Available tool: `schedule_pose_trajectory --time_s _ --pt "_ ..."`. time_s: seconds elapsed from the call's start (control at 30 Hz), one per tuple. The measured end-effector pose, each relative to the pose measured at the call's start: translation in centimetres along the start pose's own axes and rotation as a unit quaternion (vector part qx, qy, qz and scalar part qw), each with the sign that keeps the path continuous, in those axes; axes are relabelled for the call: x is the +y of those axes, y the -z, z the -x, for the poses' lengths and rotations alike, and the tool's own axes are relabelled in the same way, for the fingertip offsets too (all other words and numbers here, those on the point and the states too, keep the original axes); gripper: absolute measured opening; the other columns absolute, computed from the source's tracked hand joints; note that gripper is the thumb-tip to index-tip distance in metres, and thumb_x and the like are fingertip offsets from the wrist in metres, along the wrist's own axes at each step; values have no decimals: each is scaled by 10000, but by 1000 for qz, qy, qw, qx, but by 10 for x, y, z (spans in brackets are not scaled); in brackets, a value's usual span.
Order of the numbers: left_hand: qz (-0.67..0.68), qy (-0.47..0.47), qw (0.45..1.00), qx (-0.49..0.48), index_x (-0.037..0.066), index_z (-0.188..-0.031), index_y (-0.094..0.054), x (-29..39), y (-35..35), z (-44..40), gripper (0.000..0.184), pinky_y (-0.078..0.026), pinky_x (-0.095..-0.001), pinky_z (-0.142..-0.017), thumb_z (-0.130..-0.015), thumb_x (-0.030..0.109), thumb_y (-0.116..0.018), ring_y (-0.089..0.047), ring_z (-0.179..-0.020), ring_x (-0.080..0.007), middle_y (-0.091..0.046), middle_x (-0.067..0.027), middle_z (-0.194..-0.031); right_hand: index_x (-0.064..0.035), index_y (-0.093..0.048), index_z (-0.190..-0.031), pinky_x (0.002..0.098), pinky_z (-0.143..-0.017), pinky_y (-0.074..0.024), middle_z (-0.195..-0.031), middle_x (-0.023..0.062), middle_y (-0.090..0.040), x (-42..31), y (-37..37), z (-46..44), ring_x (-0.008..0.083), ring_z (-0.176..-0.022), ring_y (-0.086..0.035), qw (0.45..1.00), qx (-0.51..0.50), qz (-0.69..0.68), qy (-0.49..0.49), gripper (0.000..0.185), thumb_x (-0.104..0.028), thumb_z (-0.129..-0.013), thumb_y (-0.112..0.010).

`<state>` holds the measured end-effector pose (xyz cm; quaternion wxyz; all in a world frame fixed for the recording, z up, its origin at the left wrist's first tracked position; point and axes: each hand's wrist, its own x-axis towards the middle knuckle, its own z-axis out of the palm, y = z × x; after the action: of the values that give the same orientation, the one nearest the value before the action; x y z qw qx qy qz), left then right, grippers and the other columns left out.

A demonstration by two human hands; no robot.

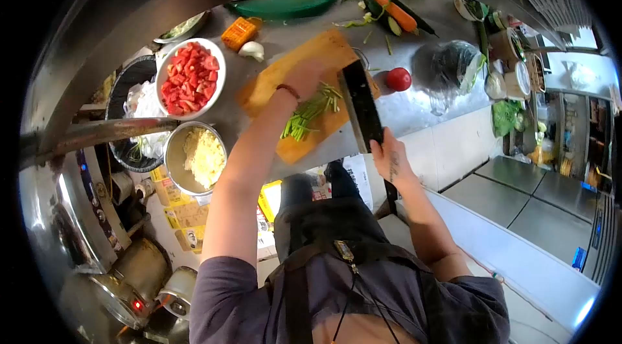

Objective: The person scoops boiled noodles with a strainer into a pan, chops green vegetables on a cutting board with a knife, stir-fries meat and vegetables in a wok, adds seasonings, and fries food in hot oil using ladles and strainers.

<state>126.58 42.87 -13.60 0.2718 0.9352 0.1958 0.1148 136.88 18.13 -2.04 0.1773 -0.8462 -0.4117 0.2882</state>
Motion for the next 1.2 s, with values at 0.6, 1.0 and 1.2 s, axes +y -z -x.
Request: schedule_pose_trajectory --time_s 0.6,1.0,1.2 --pt "-91 183 976 69 224 -1403 -211 48 -6 96 1070 -139 -521 -1057 -539 609 -712 -72 -1309 -453 -70 -290 -1411 -89 -390 -1072 272 -349 -371 -566 37 -434 90 -40 -42 110 -366 -386 849 -134 -486 -159 309 -110 -841 -594" --pt "-113 61 989 69 309 -1331 -374 4 8 -1 832 -192 -495 -1057 -612 639 -631 -166 -1315 -389 -244 -177 -1412 -26 -398 -955 297 -360 -403 -513 47 -457 9 -80 -90 136 -376 -459 878 -105 -466 -26 153 -67 -867 -516" --pt "68 93 974 195 230 -1261 -474 10 -21 0 615 -302 -436 -1016 -710 462 -618 -347 -1226 -380 -341 -181 -1357 -32 -411 -972 291 -369 -392 -544 44 -461 -10 -93 -97 131 -381 -439 860 -125 -494 -32 160 -35 -851 -514"
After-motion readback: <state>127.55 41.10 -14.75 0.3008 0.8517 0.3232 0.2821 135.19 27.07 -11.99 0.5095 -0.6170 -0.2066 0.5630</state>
